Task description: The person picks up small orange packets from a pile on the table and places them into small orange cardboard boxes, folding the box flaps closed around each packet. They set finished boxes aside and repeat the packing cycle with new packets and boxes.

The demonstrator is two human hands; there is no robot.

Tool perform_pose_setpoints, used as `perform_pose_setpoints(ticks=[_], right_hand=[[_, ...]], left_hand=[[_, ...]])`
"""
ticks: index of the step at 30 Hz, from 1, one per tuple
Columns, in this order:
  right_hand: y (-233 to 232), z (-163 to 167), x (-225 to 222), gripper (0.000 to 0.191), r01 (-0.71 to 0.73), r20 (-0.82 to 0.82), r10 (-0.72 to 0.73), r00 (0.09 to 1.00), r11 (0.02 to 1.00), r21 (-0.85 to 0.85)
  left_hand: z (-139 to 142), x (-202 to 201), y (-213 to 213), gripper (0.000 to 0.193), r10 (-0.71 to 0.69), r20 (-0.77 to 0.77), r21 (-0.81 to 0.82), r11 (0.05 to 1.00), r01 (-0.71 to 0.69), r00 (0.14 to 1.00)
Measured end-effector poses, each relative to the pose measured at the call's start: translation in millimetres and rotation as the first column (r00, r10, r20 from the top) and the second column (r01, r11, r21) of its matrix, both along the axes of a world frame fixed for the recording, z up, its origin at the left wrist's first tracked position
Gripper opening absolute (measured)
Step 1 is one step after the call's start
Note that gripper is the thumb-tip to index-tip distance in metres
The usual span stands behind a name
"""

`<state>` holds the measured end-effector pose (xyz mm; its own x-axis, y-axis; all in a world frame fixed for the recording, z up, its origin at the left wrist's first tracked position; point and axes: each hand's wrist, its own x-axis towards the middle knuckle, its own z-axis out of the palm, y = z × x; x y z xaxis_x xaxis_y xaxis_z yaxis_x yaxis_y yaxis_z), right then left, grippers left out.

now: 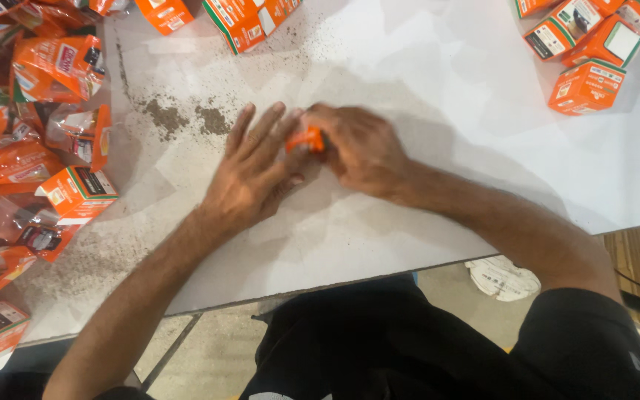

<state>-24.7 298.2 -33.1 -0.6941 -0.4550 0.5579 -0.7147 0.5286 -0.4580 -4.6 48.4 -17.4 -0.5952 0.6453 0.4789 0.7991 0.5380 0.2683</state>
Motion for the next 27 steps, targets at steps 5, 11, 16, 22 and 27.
perform_pose_setpoints(ticks=[5,11,16,22,27], right_hand=[[30,4,-32,0.090,0.281,-0.210,-0.258,0.943,0.955,0.090],[22,7,-40,0.095,0.060,-0.145,-0.039,0.989,0.988,0.141],[32,11,-47,0.073,-0.015,0.058,0.002,0.998,0.976,0.217],[19,-1,-38,0.071,0.043,0.205,-0.008,0.979,0.985,-0.168],[-5,-4,-23,0.094,-0.046,0.113,0.067,0.991,0.983,-0.180]], left_hand=[[12,-71,-10,0.057,0.304,-0.131,0.161,0.946,-0.283,0.944],[41,-89,39,0.056,0.183,0.037,-0.003,0.983,-0.183,0.982],[59,-51,4,0.052,0.033,0.127,-0.018,0.999,-0.031,0.991],[72,-76,-89,0.040,0.429,-0.234,-0.029,0.894,-0.447,0.873],[50,-123,-38,0.021,0.232,-0.239,0.115,0.971,-0.210,0.943]])
